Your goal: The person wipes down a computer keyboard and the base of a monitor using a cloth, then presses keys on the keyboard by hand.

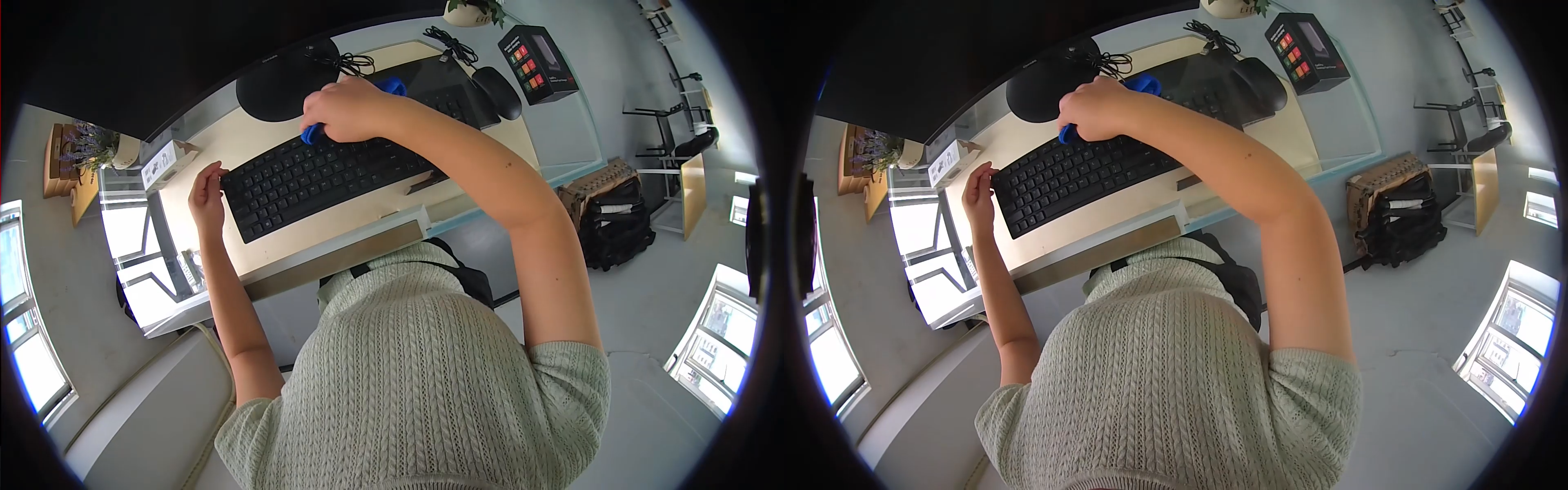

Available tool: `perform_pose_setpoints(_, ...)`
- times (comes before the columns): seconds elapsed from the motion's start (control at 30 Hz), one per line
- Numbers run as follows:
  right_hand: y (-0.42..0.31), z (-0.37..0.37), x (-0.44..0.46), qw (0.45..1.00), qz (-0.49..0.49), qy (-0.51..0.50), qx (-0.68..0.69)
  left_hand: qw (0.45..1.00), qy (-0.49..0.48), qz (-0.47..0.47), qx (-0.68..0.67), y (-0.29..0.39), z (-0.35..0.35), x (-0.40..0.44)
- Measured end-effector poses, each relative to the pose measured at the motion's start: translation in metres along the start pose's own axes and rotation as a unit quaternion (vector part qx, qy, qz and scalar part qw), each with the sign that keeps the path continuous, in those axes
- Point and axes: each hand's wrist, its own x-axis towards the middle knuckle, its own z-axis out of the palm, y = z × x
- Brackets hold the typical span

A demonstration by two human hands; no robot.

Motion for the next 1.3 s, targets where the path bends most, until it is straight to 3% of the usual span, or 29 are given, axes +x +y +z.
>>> perform_pose_setpoints(0.13, 0.023, 0.002, -0.010, 1.000, -0.018, -0.015, 0.008, 1.000, 0.002, -0.018, -0.008, 0.002, 0.000, -0.001)
perform_pose_setpoints(0.43, 0.071, -0.050, -0.085, 0.983, 0.172, -0.063, -0.022, 1.000, -0.012, -0.009, -0.022, 0.003, 0.001, 0.000)
perform_pose_setpoints(0.53, 0.069, -0.061, -0.087, 0.903, 0.299, -0.159, -0.263, 1.000, -0.017, -0.004, -0.018, 0.004, 0.001, 0.002)
perform_pose_setpoints(0.67, 0.052, -0.032, -0.065, 0.978, 0.177, 0.053, -0.094, 1.000, -0.012, -0.001, -0.004, 0.004, 0.001, 0.002)
perform_pose_setpoints(0.77, 0.023, -0.007, -0.034, 0.995, 0.073, 0.060, -0.020, 0.999, -0.006, -0.012, -0.031, 0.003, 0.002, 0.000)
perform_pose_setpoints(0.97, 0.027, -0.003, -0.037, 0.995, 0.093, 0.003, -0.035, 1.000, -0.005, -0.009, -0.010, 0.002, 0.001, -0.001)
perform_pose_setpoints(1.3, 0.097, -0.022, -0.135, 0.980, 0.164, 0.068, -0.094, 1.000, -0.004, 0.005, -0.014, -0.010, -0.001, 0.002)
